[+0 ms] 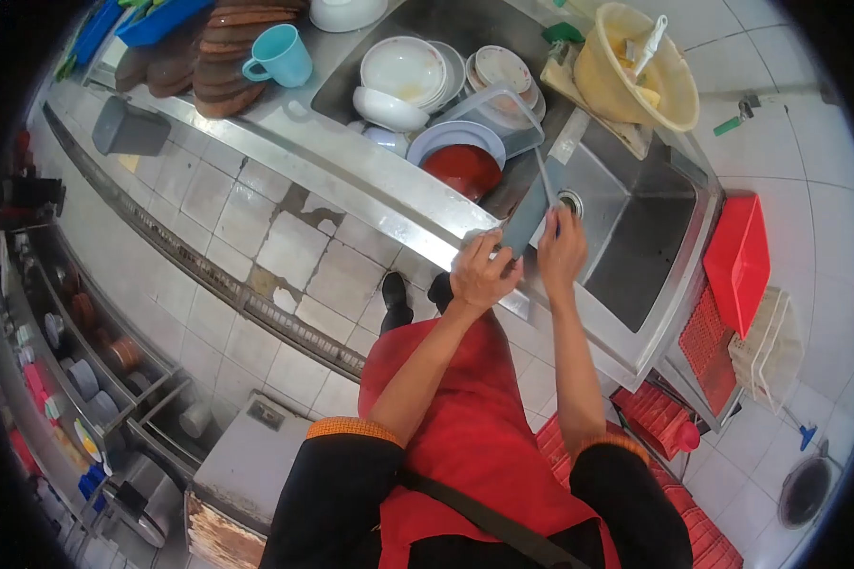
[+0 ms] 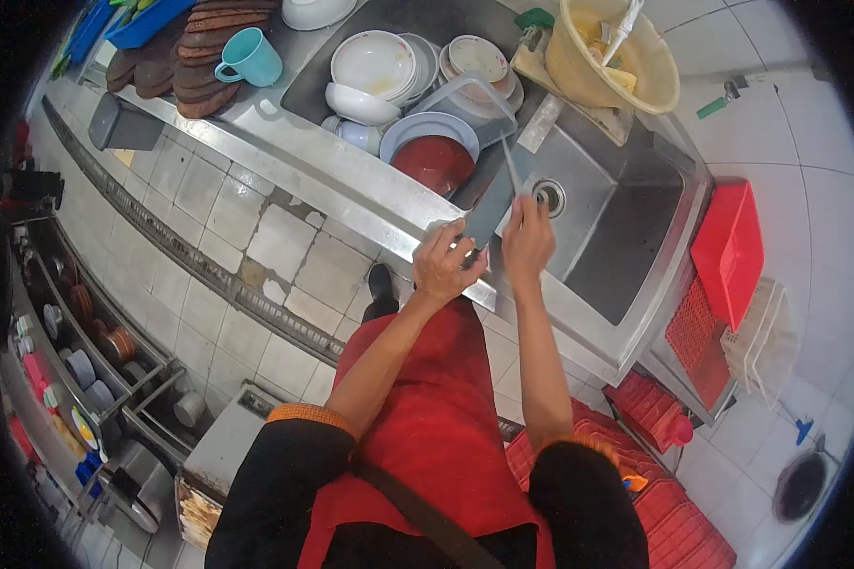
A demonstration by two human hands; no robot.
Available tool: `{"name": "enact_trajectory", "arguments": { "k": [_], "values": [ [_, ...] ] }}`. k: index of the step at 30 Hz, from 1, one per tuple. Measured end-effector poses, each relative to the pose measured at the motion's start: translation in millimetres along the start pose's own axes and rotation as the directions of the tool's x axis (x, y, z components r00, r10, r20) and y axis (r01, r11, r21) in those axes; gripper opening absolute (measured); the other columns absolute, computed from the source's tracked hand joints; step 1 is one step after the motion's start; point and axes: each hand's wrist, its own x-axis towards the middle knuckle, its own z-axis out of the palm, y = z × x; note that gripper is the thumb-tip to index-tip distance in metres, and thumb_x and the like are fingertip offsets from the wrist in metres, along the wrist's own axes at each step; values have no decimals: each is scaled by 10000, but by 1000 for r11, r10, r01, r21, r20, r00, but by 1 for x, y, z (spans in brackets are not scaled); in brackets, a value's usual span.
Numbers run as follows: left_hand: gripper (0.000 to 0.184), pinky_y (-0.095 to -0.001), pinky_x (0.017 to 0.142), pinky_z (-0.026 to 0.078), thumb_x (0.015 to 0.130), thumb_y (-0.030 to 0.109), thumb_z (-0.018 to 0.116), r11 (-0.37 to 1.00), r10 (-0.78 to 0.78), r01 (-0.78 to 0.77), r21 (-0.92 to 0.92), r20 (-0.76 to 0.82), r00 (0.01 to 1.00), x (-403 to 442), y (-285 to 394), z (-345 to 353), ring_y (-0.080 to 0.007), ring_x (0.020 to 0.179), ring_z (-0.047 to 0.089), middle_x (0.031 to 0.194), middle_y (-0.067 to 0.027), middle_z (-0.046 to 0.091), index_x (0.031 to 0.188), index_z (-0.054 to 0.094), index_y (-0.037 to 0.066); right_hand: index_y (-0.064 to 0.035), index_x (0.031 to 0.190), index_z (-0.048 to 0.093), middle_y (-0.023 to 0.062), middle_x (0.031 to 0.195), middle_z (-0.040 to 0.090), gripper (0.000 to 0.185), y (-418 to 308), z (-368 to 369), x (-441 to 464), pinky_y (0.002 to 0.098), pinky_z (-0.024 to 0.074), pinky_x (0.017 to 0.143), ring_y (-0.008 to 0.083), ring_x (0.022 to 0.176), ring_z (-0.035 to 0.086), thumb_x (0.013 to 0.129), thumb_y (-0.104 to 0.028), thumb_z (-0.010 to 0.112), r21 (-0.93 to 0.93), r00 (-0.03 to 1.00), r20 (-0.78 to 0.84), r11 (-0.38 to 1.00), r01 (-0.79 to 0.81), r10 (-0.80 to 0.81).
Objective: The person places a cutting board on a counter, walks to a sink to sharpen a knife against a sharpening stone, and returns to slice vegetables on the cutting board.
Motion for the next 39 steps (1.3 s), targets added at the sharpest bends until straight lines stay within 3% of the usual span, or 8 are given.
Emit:
{"name": "enact_trajectory", "arguments": {
  "k": [6, 9, 11, 16, 29, 33, 35, 39],
  "values": [
    [219, -411, 787, 548, 685, 194, 766, 1000, 3, -3, -5, 11, 1000, -1, -1, -1, -309, 946, 646, 1074, -141, 651, 801, 621, 78, -37, 920, 561, 191, 773, 595, 172, -5, -19, -35, 470, 481, 596, 429, 705, 615, 1003, -187, 546, 75, 997, 80, 997, -24, 18],
    [216, -414, 806, 547, 696, 212, 763, 1000, -25, 25, 9, 20, 999, -5, -2, 3, -319, 946, 650, 1092, -143, 656, 805, 636, 76, -37, 917, 529, 153, 667, 585, 245, -2, -50, -99, 407, 472, 496, 331, 531, 593, 1041, -247, 504, 291, 951, 255, 925, -246, 173],
    [223, -409, 777, 551, 685, 194, 780, 1000, -19, 19, 18, 12, 1000, -1, -2, 1, -320, 932, 655, 1071, -148, 655, 808, 645, 66, -63, 931, 508, 55, 662, 580, 298, -15, -80, -102, 283, 402, 396, 111, 450, 520, 1058, -331, 489, 393, 507, 745, 328, -859, 433],
    [245, -402, 747, 557, 665, 162, 810, 999, 41, -41, 14, 9, 999, 4, 0, -3, -328, 917, 658, 1044, -151, 654, 821, 651, 59, -72, 952, 507, 67, 665, 608, 353, 33, -19, -9, 270, 380, 353, 109, 419, 514, 1055, -407, 467, 493, 763, 566, 613, -617, 313],
    [222, -403, 752, 555, 680, 155, 806, 999, 27, -27, 28, 25, 999, 1, 1, -3, -327, 936, 655, 1054, -141, 655, 807, 648, 64, -65, 967, 504, 69, 657, 598, 267, 20, -62, -69, 255, 362, 349, 108, 398, 480, 1066, -312, 474, 480, 486, 804, 108, -871, 344],
    [224, -397, 761, 554, 685, 161, 807, 999, 22, -24, 34, 52, 998, 4, 3, -6, -322, 940, 651, 1065, -143, 657, 807, 648, 62, -83, 909, 559, 88, 674, 642, 203, 27, -21, 8, 330, 425, 425, 177, 447, 553, 1012, -257, 578, 471, 787, 412, 631, -616, 460],
    [225, -398, 757, 553, 685, 162, 808, 999, 34, -36, 26, 58, 998, 5, 3, -5, -323, 937, 650, 1066, -144, 659, 809, 650, 62, -63, 893, 595, 136, 743, 643, 181, 29, 10, 36, 421, 479, 553, 323, 587, 625, 975, -224, 609, 348, 978, -14, 918, -188, 206],
    [233, -406, 741, 550, 685, 173, 811, 999, 30, -30, 12, 62, 998, 3, 0, -4, -327, 922, 647, 1063, -144, 666, 822, 657, 63, -71, 929, 633, 174, 861, 590, 124, -12, 2, 16, 488, 477, 626, 425, 746, 625, 956, -189, 603, 109, 990, -33, 985, -133, 137]
  ]
}}
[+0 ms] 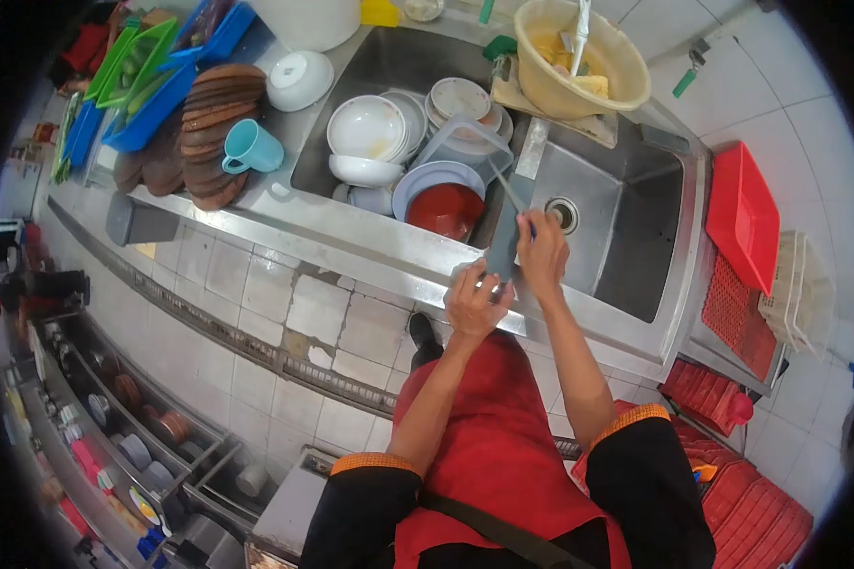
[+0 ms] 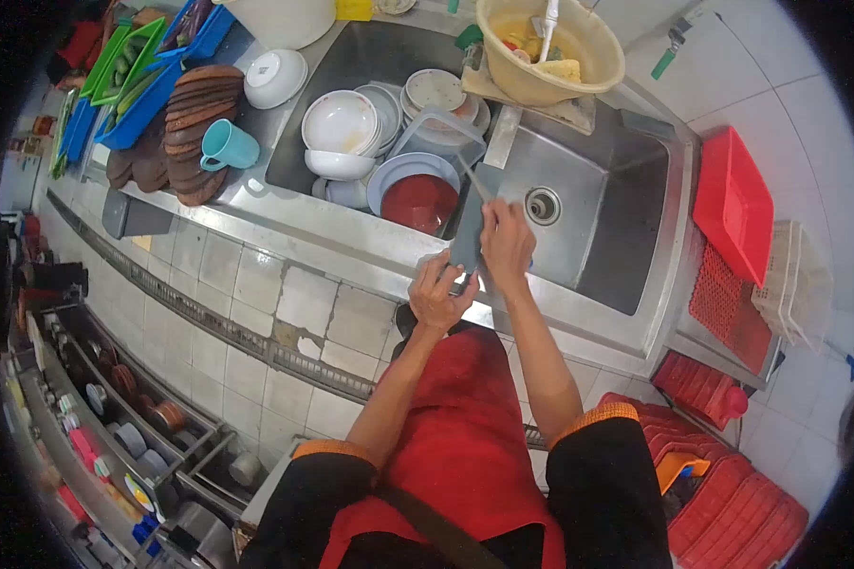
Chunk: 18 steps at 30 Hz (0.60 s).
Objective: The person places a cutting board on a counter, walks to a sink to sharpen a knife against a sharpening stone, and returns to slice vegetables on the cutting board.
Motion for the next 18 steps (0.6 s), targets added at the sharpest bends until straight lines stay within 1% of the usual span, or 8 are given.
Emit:
{"name": "enact_trajectory", "arguments": {
  "k": [8, 10, 11, 13, 15, 16, 17, 18],
  "values": [
    [246, -412, 737, 543, 689, 194, 816, 1000, 12, -12, -10, -9, 1000, -2, -2, 2, -321, 935, 641, 1067, -132, 663, 851, 673, 79, -17, 868, 588, 162, 769, 631, 144, -4, -89, -126, 406, 487, 522, 325, 618, 641, 960, -125, 616, 95, 987, 158, 995, -8, -7],
    [251, -414, 747, 542, 690, 197, 822, 1000, 2, -2, -27, 13, 1000, -2, 0, -4, -325, 942, 637, 1073, -133, 662, 855, 676, 77, -21, 887, 564, 109, 710, 636, 217, -22, -116, -122, 319, 461, 416, 200, 490, 609, 1020, -191, 556, 381, 762, 483, 681, -626, 430],
    [256, -416, 756, 540, 690, 200, 827, 999, -13, 14, -40, 30, 999, 0, 0, -6, -329, 948, 633, 1078, -134, 661, 858, 679, 76, -21, 887, 564, 109, 710, 636, 217, -35, -128, -114, 319, 461, 416, 200, 490, 609, 1020, -191, 556, 387, 763, 480, 676, -627, 432],
    [225, -407, 736, 539, 700, 179, 808, 995, -51, 59, -82, 89, 995, 6, 2, -19, -328, 935, 632, 1069, -122, 648, 852, 669, 90, -35, 949, 536, 84, 694, 633, 259, -67, -151, -98, 268, 439, 364, 128, 436, 569, 1062, -262, 484, 695, 779, 549, 352, -627, 302],
    [235, -397, 751, 536, 750, 214, 823, 984, -40, 40, -173, 6, 999, 23, 10, -36, -303, 961, 639, 1089, -145, 648, 870, 686, 67, -39, 972, 521, 92, 679, 628, 263, -92, -175, -91, 271, 447, 368, 140, 427, 563, 1066, -280, 474, 735, 787, 586, 283, -617, 194],
    [283, -368, 753, 531, 854, 300, 781, 794, -322, 373, -481, 188, 928, 31, 23, -48, -249, 938, 655, 1040, -158, 668, 886, 718, 26, -43, 995, 505, 100, 664, 623, 269, -103, -183, -88, 275, 455, 372, 151, 418, 558, 1070, -297, 463, 763, 789, 610, 219, -609, 70],
    [283, -368, 753, 531, 854, 300, 781, 799, -317, 369, -475, 188, 929, 49, 37, -70, -249, 938, 655, 1040, -158, 668, 886, 718, 26, -43, 995, 505, 100, 664, 623, 269, -112, -187, -89, 275, 455, 372, 151, 418, 558, 1070, -297, 463, 767, 791, 608, 211, -607, 67],
    [362, -352, 753, 534, 880, 368, 746, 435, -309, 530, -728, 433, 847, 68, 47, -94, -240, 918, 671, 983, -156, 682, 935, 721, 11, -46, 983, 501, 101, 654, 618, 273, -120, -191, -91, 275, 453, 371, 154, 415, 553, 1070, -301, 464, 771, 779, 627, 147, -620, -7]
  ]
}}
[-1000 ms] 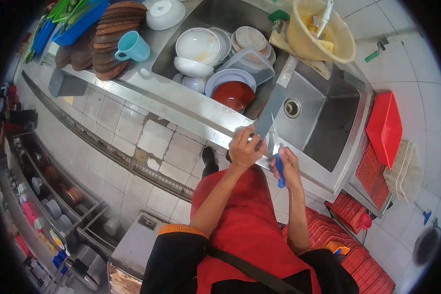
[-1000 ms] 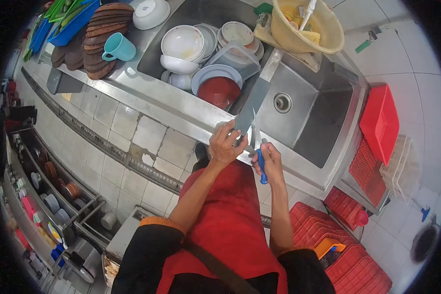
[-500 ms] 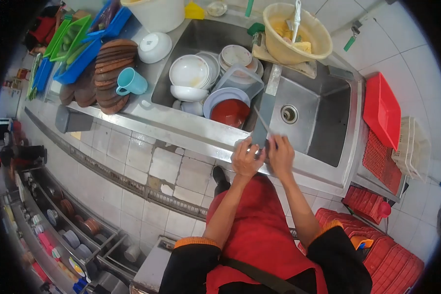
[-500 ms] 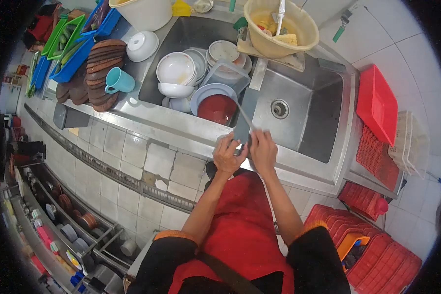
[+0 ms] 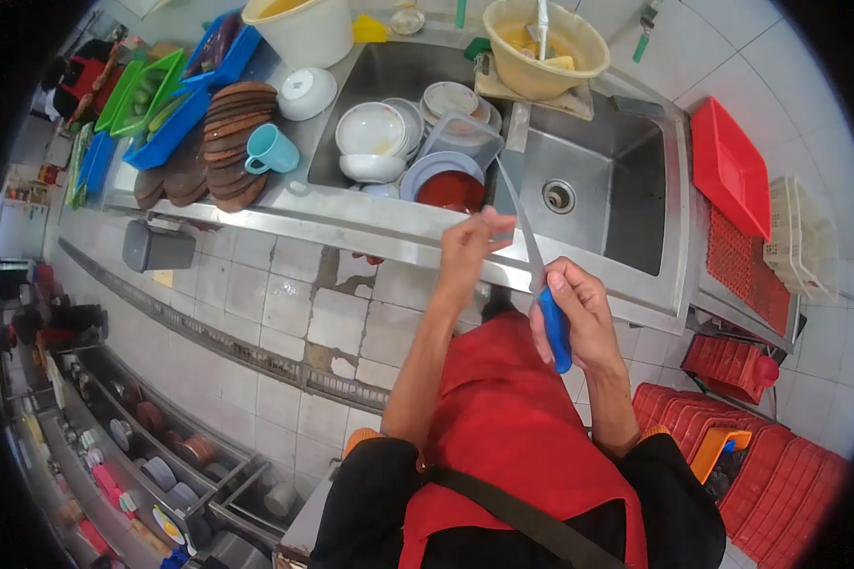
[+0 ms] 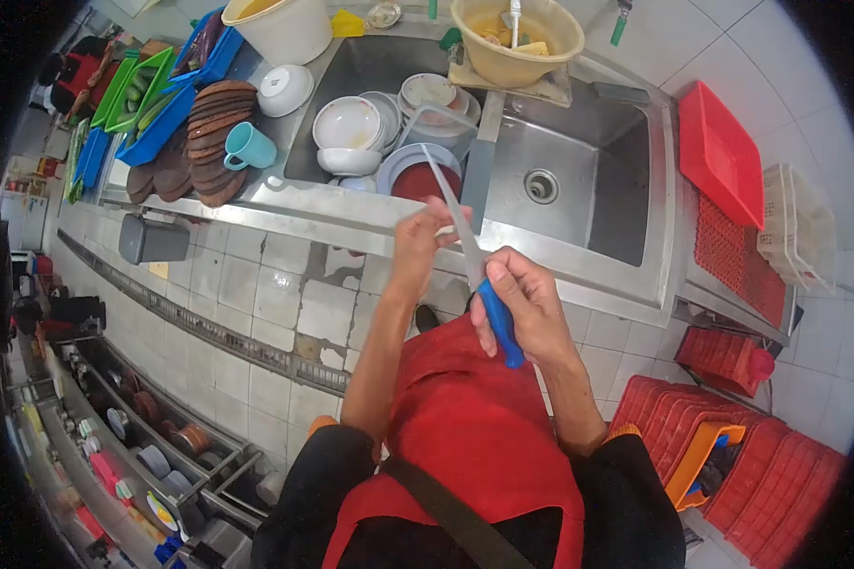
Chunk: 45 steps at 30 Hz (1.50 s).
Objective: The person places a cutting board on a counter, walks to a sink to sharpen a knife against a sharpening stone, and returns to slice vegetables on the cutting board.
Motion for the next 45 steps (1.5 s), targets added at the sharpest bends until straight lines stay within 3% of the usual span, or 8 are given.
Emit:
{"name": "enact_trajectory", "arguments": {
  "k": [1, 4, 15, 21, 29, 35, 41, 45],
  "values": [
    [447, -337, 753, 536, 907, 436, 711, 888, -138, 215, -405, 210, 968, 2, 28, -3, -230, 898, 687, 927, -154, 696, 984, 724, -4, -48, 972, 497, 102, 645, 613, 277, -2, 8, -3, 276, 452, 370, 157, 411, 549, 1070, -305, 464, 64, 997, 80, 998, -12, 7],
    [580, -339, 668, 528, 916, 527, 636, 912, 164, -3, -411, 358, 919, -2, 83, -2, -233, 783, 673, 765, -126, 673, 960, 725, -45, -50, 960, 489, 106, 625, 599, 282, -3, 23, -10, 275, 438, 369, 156, 408, 536, 1075, -305, 450, 113, 985, 169, 992, -59, 40],
    [505, -292, 634, 468, 887, 472, 703, 879, 257, 10, -476, 493, 831, -1, 98, 1, -179, 670, 619, 717, -109, 657, 870, 748, -32, -50, 975, 498, 111, 617, 591, 293, -9, 21, -13, 269, 418, 369, 153, 410, 527, 1077, -319, 443, 156, 959, 275, 981, -113, 67],
    [466, -284, 626, 475, 881, 431, 725, 932, 173, 44, -359, 549, 817, 26, 87, 26, -169, 672, 621, 727, -110, 662, 838, 755, -32, -32, 970, 500, 98, 589, 547, 333, -21, -6, -1, 267, 397, 359, 147, 384, 479, 1077, -339, 431, 281, 960, 257, 942, -182, 109],
    [213, -249, 617, 524, 953, 137, 671, 1000, 13, -22, 10, 543, 840, 70, 86, 103, -118, 701, 649, 762, -86, 690, 866, 771, -30, -108, 583, 370, -19, 439, 341, 723, -29, -83, 45, 222, 279, 329, 71, 342, 336, 1003, -689, 278, 265, 941, 289, 931, -253, 173],
    [488, -277, 651, 513, 1020, 372, 566, 966, -38, -92, 240, 485, 874, 101, 101, 164, -120, 711, 633, 788, -118, 720, 820, 747, -35, -127, 565, 349, -37, 430, 311, 737, -68, -129, 69, 215, 266, 314, 67, 318, 295, 975, -735, 274, 359, 909, 391, 885, -295, 144],
    [521, -262, 631, 528, 1061, 376, 484, 966, -130, 25, 259, 397, 909, 130, 86, 202, -110, 709, 643, 833, -104, 733, 896, 752, -39, -131, 547, 340, -33, 413, 298, 770, -83, -171, 88, 233, 268, 297, 83, 302, 278, 951, -775, 215, 516, 835, 529, 724, -458, 151],
    [521, -250, 612, 506, 1056, 383, 493, 934, -187, 80, 347, 285, 940, 173, 67, 221, -105, 685, 629, 783, -84, 717, 894, 745, -42, -130, 544, 328, -35, 414, 282, 771, -77, -204, 111, 242, 273, 299, 97, 303, 275, 956, -769, 198, 489, 872, 470, 782, -386, 136]
  ]
}}
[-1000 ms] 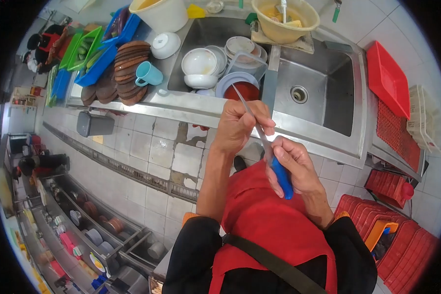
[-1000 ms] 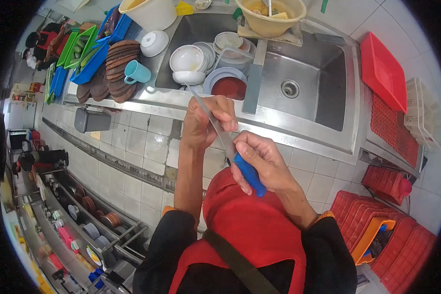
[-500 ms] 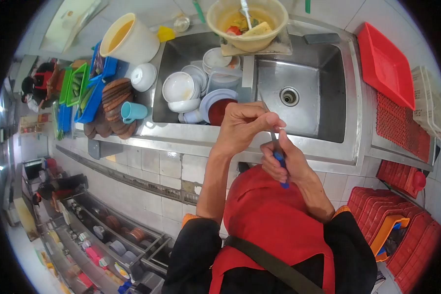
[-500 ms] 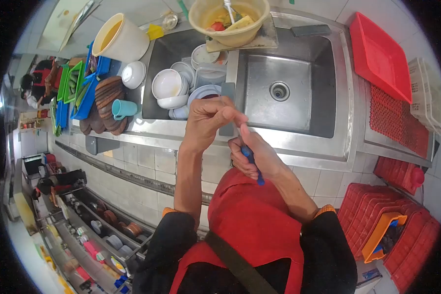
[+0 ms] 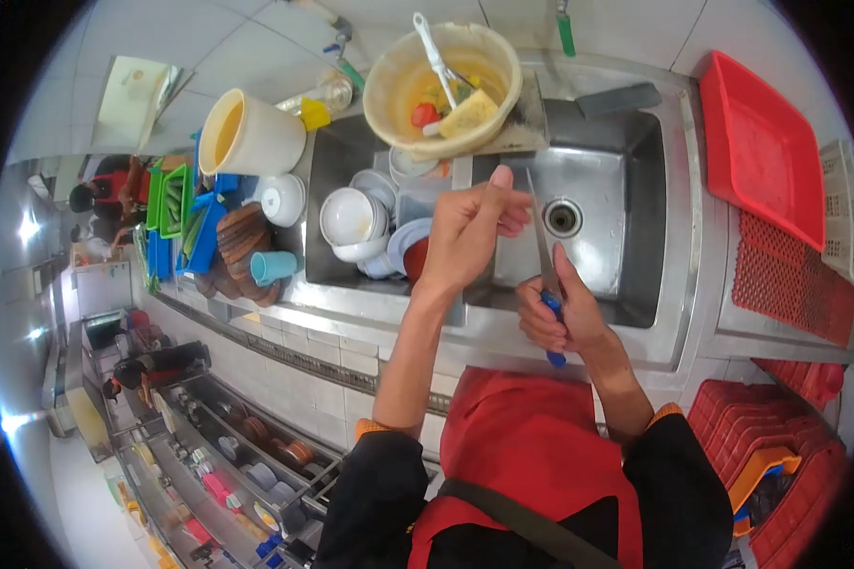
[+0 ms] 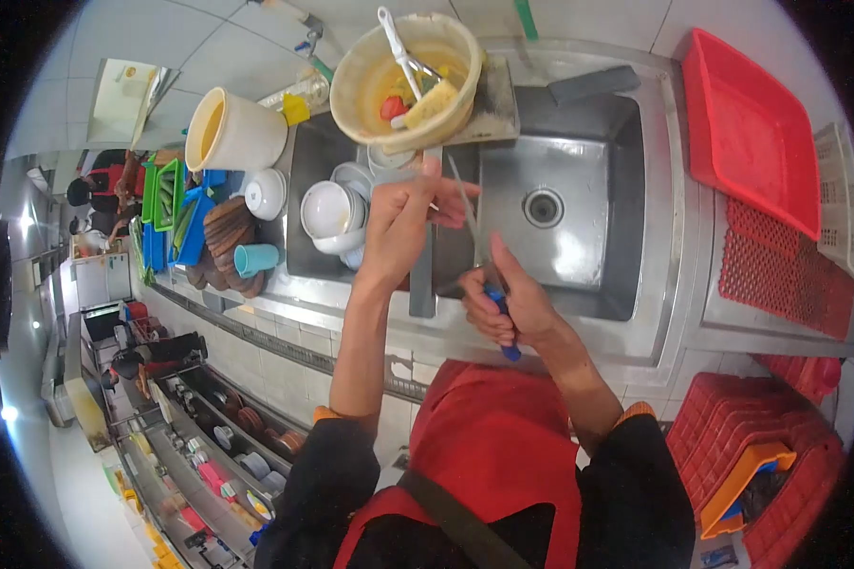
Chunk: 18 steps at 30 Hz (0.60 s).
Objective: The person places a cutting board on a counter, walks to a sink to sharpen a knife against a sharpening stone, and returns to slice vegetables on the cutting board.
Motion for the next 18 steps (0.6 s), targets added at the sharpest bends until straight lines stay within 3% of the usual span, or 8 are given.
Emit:
{"name": "enact_trajectory", "arguments": {
  "k": [2, 3, 5, 7, 10, 11, 13, 18],
  "values": [
    [536, -257, 640, 528, 1044, 430, 497, 956, -14, 28, 290, -50, 999, 42, 2, 0, -124, 748, 675, 835, -96, 716, 933, 737, -36, -119, 567, 390, -22, 446, 348, 748, -5, -35, 5, 242, 268, 302, 97, 322, 325, 978, -732, 273, -134, 933, -345, 989, 57, -100],
    [527, -256, 624, 516, 1012, 455, 554, 922, 10, 19, 387, -71, 997, 67, 6, 2, -107, 728, 663, 776, -68, 679, 992, 732, -41, -119, 567, 390, -22, 446, 348, 748, -9, -56, 9, 242, 268, 302, 97, 322, 325, 978, -732, 273, -142, 935, -336, 988, 65, -109],
    [506, -287, 633, 519, 980, 443, 602, 758, 204, -146, 636, -19, 979, 117, 19, 7, -158, 715, 683, 805, -118, 698, 1095, 701, -40, -79, 603, 484, 38, 491, 442, 740, -14, -102, 20, 303, 343, 391, 164, 406, 452, 1017, -661, 288, -569, 542, -737, 804, -174, -404],
    [525, -365, 682, 536, 945, 427, 639, 575, 554, -377, 726, -7, 833, 182, -1, 14, -258, 745, 707, 819, -161, 711, 1226, 641, -17, -56, 640, 522, 67, 524, 480, 727, -11, -160, 28, 336, 374, 461, 197, 472, 502, 1032, -622, 285, -698, 451, -691, 682, -216, -565],
    [508, -444, 730, 540, 928, 406, 646, 283, 780, -497, 820, 105, 617, 250, 2, 32, -357, 801, 705, 839, -183, 723, 1247, 616, 12, -29, 672, 584, 83, 522, 504, 724, -23, -204, 42, 362, 398, 567, 196, 538, 520, 1048, -575, 296, -809, 311, -584, 509, -294, -750],
    [508, -444, 730, 540, 928, 406, 646, 280, 782, -499, 820, 106, 614, 263, 7, 35, -357, 801, 705, 839, -183, 723, 1247, 616, 12, -17, 710, 591, 98, 550, 519, 705, -31, -207, 48, 374, 412, 595, 215, 564, 535, 1052, -561, 300, -834, 273, -543, 474, -281, -794],
    [421, -490, 759, 535, 927, 400, 635, 356, 540, -352, 866, 117, 834, 282, 23, 46, -399, 817, 689, 806, -183, 712, 1112, 670, 23, -6, 748, 598, 114, 579, 534, 688, -47, -215, 58, 387, 425, 623, 234, 590, 549, 1055, -547, 304, -857, 232, -502, 441, -268, -833],
    [365, -488, 745, 540, 919, 393, 633, 212, 439, -303, 929, 186, 879, 299, 42, 51, -414, 816, 684, 800, -206, 708, 956, 708, 38, 5, 795, 586, 185, 642, 567, 626, -88, -228, 88, 409, 448, 671, 329, 646, 596, 1066, -492, 319, -887, 264, -440, 371, -274, -858]
  ]
}}
